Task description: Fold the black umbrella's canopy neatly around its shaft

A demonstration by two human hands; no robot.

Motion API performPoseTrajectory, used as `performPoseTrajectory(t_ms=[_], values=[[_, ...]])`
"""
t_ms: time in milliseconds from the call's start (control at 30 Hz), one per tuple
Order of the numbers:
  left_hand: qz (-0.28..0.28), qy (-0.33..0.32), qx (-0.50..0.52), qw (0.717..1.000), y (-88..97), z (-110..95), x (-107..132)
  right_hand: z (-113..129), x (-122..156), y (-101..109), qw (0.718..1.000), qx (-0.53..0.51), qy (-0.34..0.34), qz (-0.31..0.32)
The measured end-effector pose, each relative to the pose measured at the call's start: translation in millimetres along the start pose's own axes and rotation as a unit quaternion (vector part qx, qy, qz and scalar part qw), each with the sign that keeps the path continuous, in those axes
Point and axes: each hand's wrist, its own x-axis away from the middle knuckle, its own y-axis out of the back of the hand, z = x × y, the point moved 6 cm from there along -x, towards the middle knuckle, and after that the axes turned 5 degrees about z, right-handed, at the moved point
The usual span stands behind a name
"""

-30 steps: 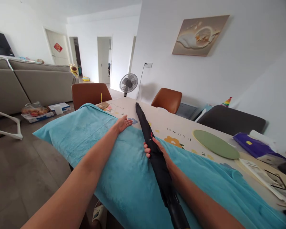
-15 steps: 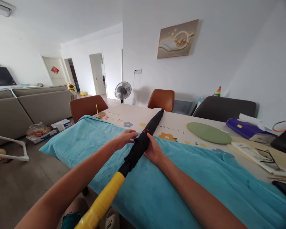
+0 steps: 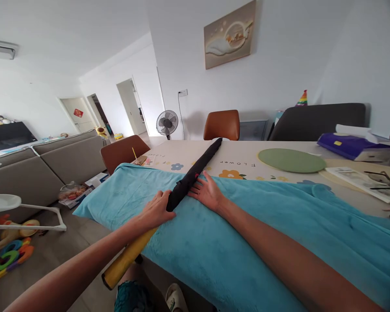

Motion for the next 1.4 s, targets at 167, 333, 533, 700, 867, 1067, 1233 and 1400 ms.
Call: performPoseTrajectory(t_ms=[167,333,533,700,867,1067,1233,1400], values=[[-0.044,-0.013,0.108,0.993,5.4,11.4,-3.3,1.1,1.2,-1.1,1.0,0.01,0.008,0.008],[0.06,0.049,0.457,0.886,-12.7,29.4,-4.0,2.8,-0.7,8.9,0.999,0.02,0.025,-0.042],[0.113,0.055,0.568,0.814,-32.8,27.5,4.6,3.1,-2.9,13.4,0.995,0.051,0.043,-0.08],[0.1,0.031,0.412,0.905,-31.0,17.9,5.1,3.3,-4.4,10.9,0.987,0.12,0.067,-0.087],[0.014,0.0,0.08,0.997,-16.0,-13.6,5.9,5.1,-4.7,13.6,0.975,0.18,0.051,-0.12],[0.034,0.055,-0.138,0.988,-25.0,-36.2,8.6,10.5,-4.4,17.1,0.969,0.212,0.015,-0.127],[0.035,0.046,-0.15,0.987,-26.9,-33.5,7.5,11.2,-4.7,18.6,0.962,0.248,-0.007,-0.115],[0.035,0.049,-0.169,0.984,-28.8,-33.6,7.4,12.9,-1.7,16.2,0.956,0.268,0.001,-0.119]])
